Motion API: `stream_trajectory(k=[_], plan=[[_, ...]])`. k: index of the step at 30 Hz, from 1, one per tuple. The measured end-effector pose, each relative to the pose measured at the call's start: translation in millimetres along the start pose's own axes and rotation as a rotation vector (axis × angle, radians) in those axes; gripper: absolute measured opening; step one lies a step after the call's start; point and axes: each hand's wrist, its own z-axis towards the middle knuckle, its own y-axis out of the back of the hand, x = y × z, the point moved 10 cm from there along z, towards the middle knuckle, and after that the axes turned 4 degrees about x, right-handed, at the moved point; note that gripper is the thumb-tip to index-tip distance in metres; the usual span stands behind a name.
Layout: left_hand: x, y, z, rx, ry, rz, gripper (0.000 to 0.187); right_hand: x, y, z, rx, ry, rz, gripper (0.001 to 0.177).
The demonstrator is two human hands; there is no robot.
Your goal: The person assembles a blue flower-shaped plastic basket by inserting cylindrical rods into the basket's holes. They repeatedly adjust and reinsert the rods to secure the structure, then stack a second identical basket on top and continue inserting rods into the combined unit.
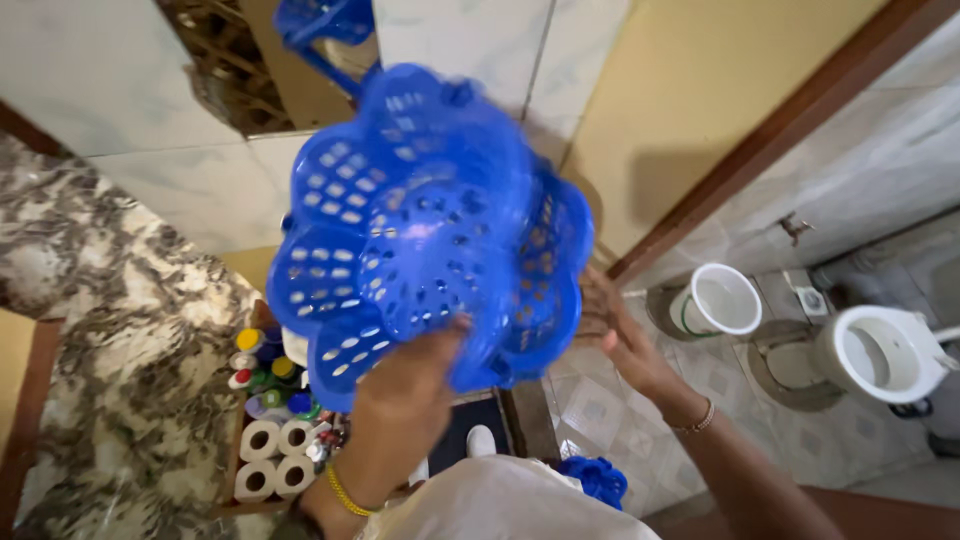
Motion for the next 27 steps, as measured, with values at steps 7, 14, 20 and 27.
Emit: stream_trajectory(k=[7,14,20,27], plan=[[-53.9,-44.1,-27.9,0.307,-0.466,0.163,0.041,-144.6,-43.7,-7.4,-0.158,-0.384,0.728,0.053],[-21.0,-55.2,-46.6,0.249,-0.279,0.363,0.049,-224.7,-126.4,4.4,-0.121,-0.508,1.218,0.046],[48.4,-10.9,-56.2,-0.081,0.190,0.279,0.072,-282.3,-126.7,35.7,-0.295,-0.459,1.320,0.039],[115.3,0.6,-101.6,-0.154,0.472,0.203,0.049,-348.4,-98.9,-18.1,-0.388,-0.486,1.186,0.032]])
